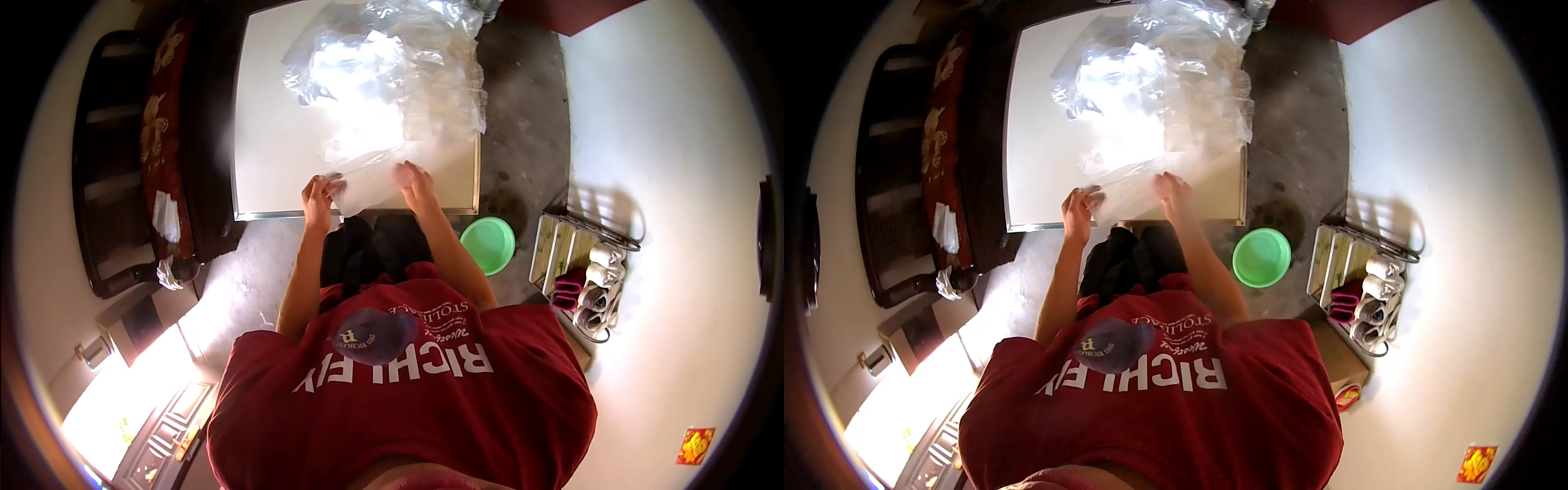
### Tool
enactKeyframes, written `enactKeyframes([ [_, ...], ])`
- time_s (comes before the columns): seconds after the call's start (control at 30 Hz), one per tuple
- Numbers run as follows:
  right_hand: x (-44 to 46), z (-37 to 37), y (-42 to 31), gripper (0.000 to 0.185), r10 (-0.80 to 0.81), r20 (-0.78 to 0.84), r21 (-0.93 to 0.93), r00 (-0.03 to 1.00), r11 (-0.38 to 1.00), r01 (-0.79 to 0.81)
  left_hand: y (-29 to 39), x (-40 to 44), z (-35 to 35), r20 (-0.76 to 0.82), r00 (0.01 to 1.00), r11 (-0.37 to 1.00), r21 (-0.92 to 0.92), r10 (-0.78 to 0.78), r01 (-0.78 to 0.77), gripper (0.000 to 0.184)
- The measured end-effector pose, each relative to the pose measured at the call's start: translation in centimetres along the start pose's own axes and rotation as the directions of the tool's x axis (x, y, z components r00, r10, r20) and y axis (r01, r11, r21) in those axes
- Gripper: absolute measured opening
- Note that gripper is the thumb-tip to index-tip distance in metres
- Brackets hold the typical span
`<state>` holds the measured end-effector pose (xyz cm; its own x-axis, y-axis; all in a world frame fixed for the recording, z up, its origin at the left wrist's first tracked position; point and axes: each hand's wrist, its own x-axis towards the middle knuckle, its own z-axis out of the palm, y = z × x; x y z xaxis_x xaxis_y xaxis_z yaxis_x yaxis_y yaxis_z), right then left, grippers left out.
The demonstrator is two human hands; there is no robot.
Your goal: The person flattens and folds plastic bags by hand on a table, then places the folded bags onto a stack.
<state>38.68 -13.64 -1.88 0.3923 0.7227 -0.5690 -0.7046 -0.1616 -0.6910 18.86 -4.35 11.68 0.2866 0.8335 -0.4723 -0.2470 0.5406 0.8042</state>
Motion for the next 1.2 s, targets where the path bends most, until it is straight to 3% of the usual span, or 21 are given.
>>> enactKeyframes([
  [0.07, -0.3, -0.7, 2.1, 0.035, -0.078, 0.065, -0.234, 0.995, 0.968, 0.091, 0.5, -0.8, -1.8, -0.19, 0.981, 0.987, 0.141, -0.049, 0.076, 0.017],
  [0.13, -1.5, 0.5, 1.7, 0.034, -0.108, 0.115, -0.351, 0.987, 0.925, 0.142, -0.1, -0.9, -4.4, -0.243, 0.97, 0.982, 0.175, -0.025, 0.069, 0.018],
  [0.2, -4.1, 4.4, -1.5, 0.024, 0.315, -0.074, -0.026, 0.946, 0.948, -0.318, -0.3, -1.1, -7.2, -0.285, 0.958, 0.863, 0.489, 0.02, 0.127, 0.02],
  [0.27, -4.3, 4.8, 0.0, 0.023, 0.352, -0.043, -0.051, 0.935, 0.934, -0.354, -0.9, -1.2, -9.3, -0.29, 0.956, 0.907, 0.411, 0.037, 0.09, 0.02],
  [0.33, -4.9, 6.0, 0.6, 0.022, 0.388, -0.022, -0.07, 0.922, 0.919, -0.388, -1.0, -0.9, -10.9, -0.373, 0.928, 0.914, 0.382, 0.018, 0.135, 0.019],
  [0.47, -5.6, 8.1, 2.2, 0.02, 0.421, -0.038, -0.15, 0.906, 0.894, -0.421, -1.1, 0.6, -14.4, -0.393, 0.919, 0.912, 0.372, -0.012, 0.171, 0.02],
  [0.53, -5.9, 9.6, 3.3, 0.02, 0.431, -0.033, -0.132, 0.902, 0.892, -0.432, -0.1, 1.2, -15.9, -0.407, 0.913, 0.824, 0.528, 0.033, 0.206, 0.02],
  [0.73, -5.7, 13.5, 8.3, 0.023, 0.399, -0.147, -0.181, 0.905, 0.889, -0.421, 2.0, 4.4, -22.9, -0.344, 0.938, 0.718, 0.665, 0.047, 0.207, 0.02],
  [0.93, -5.7, 16.9, 13.5, 0.022, 0.425, -0.205, -0.184, 0.882, 0.868, -0.461, 2.7, 8.2, -28.9, -0.338, 0.941, 0.733, 0.642, 0.011, 0.222, 0.021],
  [1.03, -6.0, 17.6, 15.4, 0.022, 0.357, -0.216, -0.185, 0.909, 0.899, -0.398, 2.5, 9.7, -31.0, -0.322, 0.947, 0.73, 0.65, 0.015, 0.209, 0.02],
  [1.13, -6.2, 17.4, 16.4, 0.025, 0.348, -0.199, -0.278, 0.916, 0.876, -0.393, 2.2, 10.4, -32.0, -0.292, 0.956, 0.671, 0.716, 0.034, 0.195, 0.02],
  [1.2, -6.7, 17.1, 16.7, 0.029, 0.361, -0.286, -0.29, 0.888, 0.85, -0.439, 2.0, 10.7, -32.8, -0.28, 0.959, 0.663, 0.727, 0.049, 0.178, 0.019],
])
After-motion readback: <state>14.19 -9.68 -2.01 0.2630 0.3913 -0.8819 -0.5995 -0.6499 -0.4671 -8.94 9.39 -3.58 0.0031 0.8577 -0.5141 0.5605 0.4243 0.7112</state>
